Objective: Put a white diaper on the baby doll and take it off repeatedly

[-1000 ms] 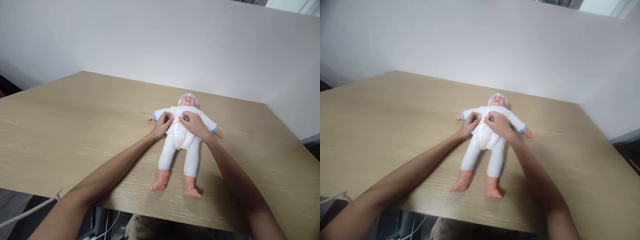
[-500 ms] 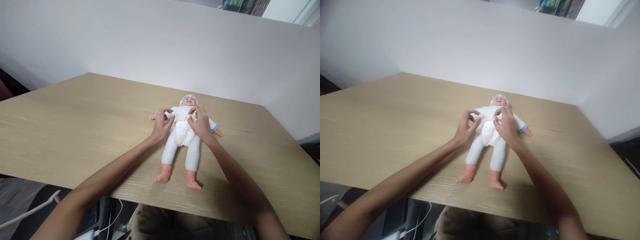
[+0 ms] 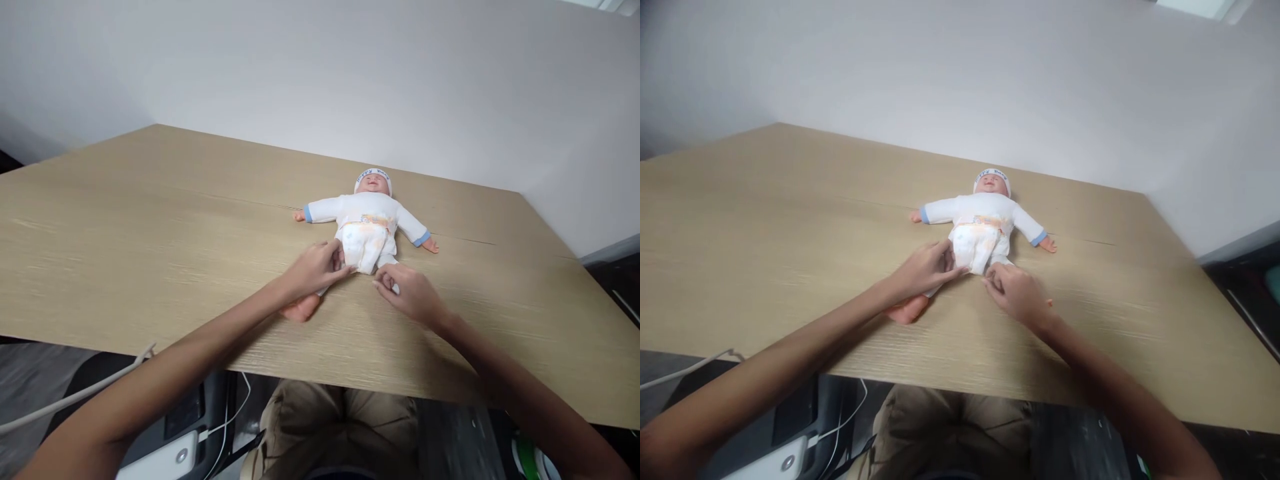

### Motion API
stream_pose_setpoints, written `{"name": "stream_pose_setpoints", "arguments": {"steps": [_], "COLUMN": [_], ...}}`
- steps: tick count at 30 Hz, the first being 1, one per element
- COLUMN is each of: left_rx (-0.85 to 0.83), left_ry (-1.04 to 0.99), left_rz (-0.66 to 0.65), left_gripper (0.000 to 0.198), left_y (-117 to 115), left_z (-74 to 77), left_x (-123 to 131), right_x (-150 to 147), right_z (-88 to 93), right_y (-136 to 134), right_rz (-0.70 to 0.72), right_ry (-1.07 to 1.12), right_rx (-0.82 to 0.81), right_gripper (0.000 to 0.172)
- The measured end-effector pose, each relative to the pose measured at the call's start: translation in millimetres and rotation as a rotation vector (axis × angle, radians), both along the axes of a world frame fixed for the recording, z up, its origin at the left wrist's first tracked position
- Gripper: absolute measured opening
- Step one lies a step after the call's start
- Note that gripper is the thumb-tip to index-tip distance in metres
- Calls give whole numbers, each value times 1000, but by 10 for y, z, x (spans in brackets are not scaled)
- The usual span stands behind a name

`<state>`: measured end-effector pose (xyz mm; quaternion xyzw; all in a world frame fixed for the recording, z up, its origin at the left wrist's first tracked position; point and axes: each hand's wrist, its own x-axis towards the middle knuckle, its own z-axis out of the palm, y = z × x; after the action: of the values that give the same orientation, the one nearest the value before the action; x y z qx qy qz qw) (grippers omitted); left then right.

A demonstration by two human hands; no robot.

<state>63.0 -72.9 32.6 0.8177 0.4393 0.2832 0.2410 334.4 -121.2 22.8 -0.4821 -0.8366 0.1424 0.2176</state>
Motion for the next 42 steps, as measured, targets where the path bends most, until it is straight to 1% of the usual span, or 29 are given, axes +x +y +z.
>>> {"name": "stream_pose_setpoints", "arguments": {"steps": [3,5,9,11,14,18,23,25,27,30,33,36,39,42], "left_rx": [-2,8,28,41,63,88,48,24,9,0,-77,-220,-347,-417], "left_ry": [3,21,48,73,71,-36,-56,-42,-28,-46,-118,-276,-469,-518], "left_rz": [41,34,-30,-32,-27,-51,-72,-75,-59,-17,7,54,120,160], "left_gripper": [46,44,43,43,39,24,24,26,30,35,35,34,43,46], "left_y": [13,25,56,59,37,-12,-26,-12,5,19,11,-13,-44,-87], "left_z": [-31,-58,-112,-125,-127,-106,-52,-43,-46,-51,-41,-55,-111,-147], "left_x": [66,81,57,41,28,27,33,35,39,48,46,21,-9,-19], "right_x": [-126,-206,-268,-276,-285,-286,-303,-318,-326,-307,-255,-198,-166,-150], "right_z": [-62,-127,-233,-247,-230,-186,-128,-114,-112,-132,-163,-167,-137,-106], "right_y": [25,29,17,-7,-51,-85,-99,-95,-77,-32,5,6,-14,-30], "right_rz": [-169,-214,-183,-177,-179,-151,-117,-134,-178,-260,-319,-388,-432,-419], "right_ry": [-11,0,28,47,68,82,89,76,107,271,402,431,426,386], "right_rx": [75,124,184,203,215,185,95,39,-28,-81,-69,-18,15,20], "right_gripper": [10,11,10,10,15,21,25,28,33,36,40,42,36,26]}}
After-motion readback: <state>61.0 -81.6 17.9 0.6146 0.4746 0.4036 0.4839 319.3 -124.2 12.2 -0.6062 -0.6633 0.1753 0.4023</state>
